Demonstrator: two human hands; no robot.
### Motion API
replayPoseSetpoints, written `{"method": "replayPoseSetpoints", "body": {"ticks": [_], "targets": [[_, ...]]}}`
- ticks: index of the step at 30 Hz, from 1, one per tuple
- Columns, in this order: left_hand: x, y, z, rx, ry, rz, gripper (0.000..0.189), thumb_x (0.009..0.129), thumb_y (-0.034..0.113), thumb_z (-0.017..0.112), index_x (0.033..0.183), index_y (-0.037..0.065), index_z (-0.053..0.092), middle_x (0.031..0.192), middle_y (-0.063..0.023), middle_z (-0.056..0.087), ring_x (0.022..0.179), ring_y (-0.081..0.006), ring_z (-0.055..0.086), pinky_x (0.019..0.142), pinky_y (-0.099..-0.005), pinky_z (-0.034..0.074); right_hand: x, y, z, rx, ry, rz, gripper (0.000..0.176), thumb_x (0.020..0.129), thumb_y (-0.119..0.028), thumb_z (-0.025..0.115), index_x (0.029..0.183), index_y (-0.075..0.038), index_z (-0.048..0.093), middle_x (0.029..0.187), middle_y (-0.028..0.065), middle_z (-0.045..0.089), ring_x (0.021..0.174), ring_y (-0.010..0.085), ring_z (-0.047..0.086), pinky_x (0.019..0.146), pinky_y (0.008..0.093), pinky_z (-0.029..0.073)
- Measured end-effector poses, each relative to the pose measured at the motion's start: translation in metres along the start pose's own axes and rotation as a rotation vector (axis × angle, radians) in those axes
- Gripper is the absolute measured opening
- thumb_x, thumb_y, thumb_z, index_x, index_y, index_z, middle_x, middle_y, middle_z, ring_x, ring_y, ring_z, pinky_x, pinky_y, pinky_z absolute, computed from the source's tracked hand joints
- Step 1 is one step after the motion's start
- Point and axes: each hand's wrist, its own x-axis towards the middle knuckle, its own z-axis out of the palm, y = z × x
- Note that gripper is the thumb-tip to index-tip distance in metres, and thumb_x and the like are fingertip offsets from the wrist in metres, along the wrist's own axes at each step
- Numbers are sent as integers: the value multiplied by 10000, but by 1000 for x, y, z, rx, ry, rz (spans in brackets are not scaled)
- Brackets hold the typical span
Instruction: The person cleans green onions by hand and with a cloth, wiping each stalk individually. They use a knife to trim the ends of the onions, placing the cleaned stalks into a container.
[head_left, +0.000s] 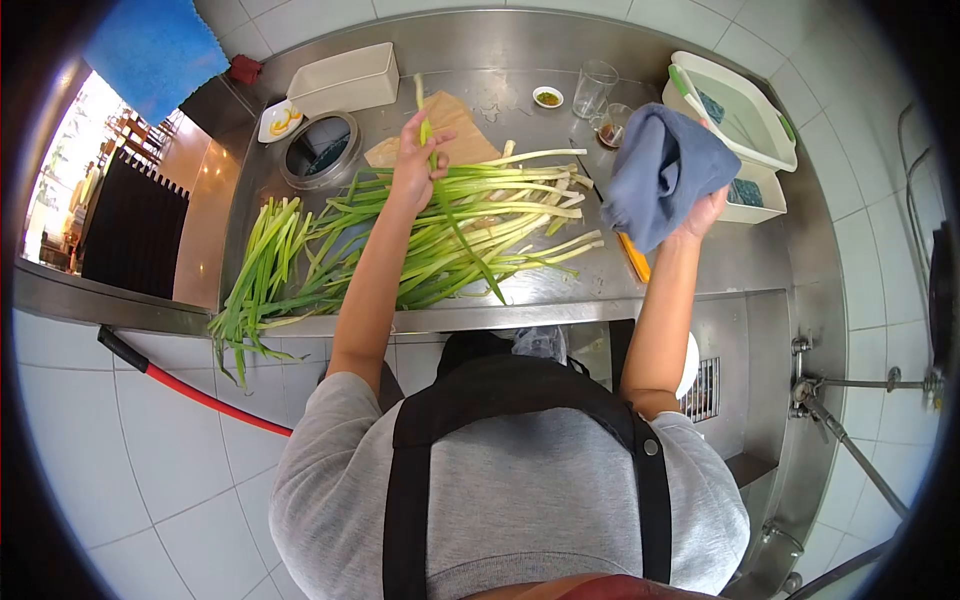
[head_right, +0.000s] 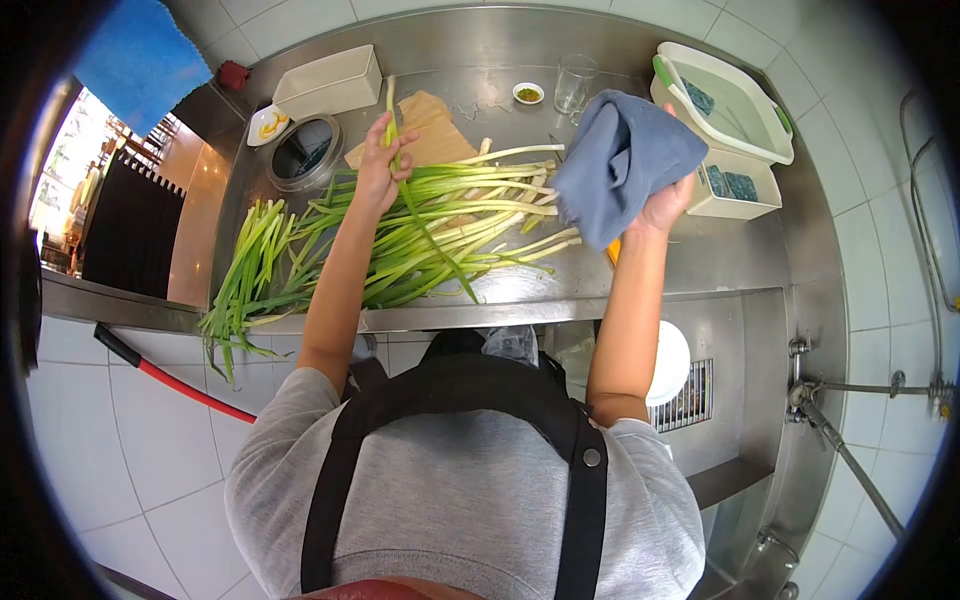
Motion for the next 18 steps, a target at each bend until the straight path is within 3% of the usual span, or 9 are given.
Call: {"method": "replayPoseSetpoints", "body": {"ticks": [2, 5, 9, 11, 13, 14, 15, 16, 18], "targets": [[-12, 7, 8, 160, -35, 11, 412, 950, 113, 382, 1343, 62, 271, 1069, -131, 540, 651, -97, 457, 543, -224, 389, -11, 0, -3, 305, -256, 182, 791, 826, -669, 357, 1375, -105, 288, 1350, 173, 385, 1199, 351, 426, 962, 574, 352], [-18, -1, 16, 308, -75, -77, 450, 944, 86, 367, 1366, 77, 212, 1073, -121, 553, 622, -97, 440, 514, -210, 367, -32, 31, 2, 376, -185, 341, 975, 724, -797, 333, 1375, -75, 262, 1379, 182, 339, 1219, 380, 395, 923, 656, 327], [-29, -19, 36, 390, -272, -35, 410, 930, 65, 372, 1330, 57, 284, 1103, -109, 555, 690, -91, 460, 580, -216, 390, -44, 98, -16, 240, 113, 413, 847, 809, -703, 345, 1355, -57, 306, 1317, 179, 427, 1202, 330, 431, 989, 498, 362], [-36, -26, 49, 416, -347, 23, 392, 926, 57, 375, 1312, 43, 311, 1116, -103, 550, 742, -94, 486, 633, -223, 418, -52, 111, 7, 305, 132, 481, 765, 847, -639, 355, 1353, -67, 316, 1292, 169, 453, 1174, 306, 459, 989, 455, 370], [-47, -29, 65, 733, -396, 489, 338, 921, 57, 404, 1258, 38, 383, 1069, -63, 554, 864, -106, 520, 763, -232, 429, -59, 117, 27, 367, 148, 550, 685, 884, -576, 366, 1352, -77, 325, 1267, 159, 479, 1145, 283, 487, 990, 412, 379], [-55, -28, 70, 443, -345, 201, 272, 901, 45, 460, 1171, 25, 435, 1081, -63, 543, 946, -125, 518, 827, -258, 423, -62, 117, 34, 278, 57, 474, 617, 907, -511, 375, 1355, -90, 321, 1247, 151, 490, 1110, 270, 509, 980, 409, 385], [-52, -31, 69, 441, -351, 203, 272, 901, 45, 460, 1171, 25, 435, 1081, -63, 543, 946, -125, 518, 827, -258, 423, -64, 119, 40, 188, -33, 400, 553, 931, -446, 385, 1359, -102, 317, 1227, 142, 501, 1076, 257, 530, 971, 407, 391], [-49, -35, 67, 446, -261, 203, 237, 890, 42, 479, 1125, 16, 461, 1037, -67, 557, 920, -128, 527, 814, -258, 427, -65, 125, 38, 314, -19, 383, 445, 939, -278, 448, 1339, -118, 337, 1168, 118, 526, 1039, 221, 546, 930, 378, 428], [-49, -37, 67, 450, -171, 200, 203, 879, 38, 498, 1079, 7, 486, 993, -72, 571, 894, -131, 537, 802, -259, 431, -71, 137, 34, 211, 38, 436, 428, 921, -229, 486, 1311, -107, 357, 1143, 107, 536, 1016, 205, 554, 897, 360, 447]]}}
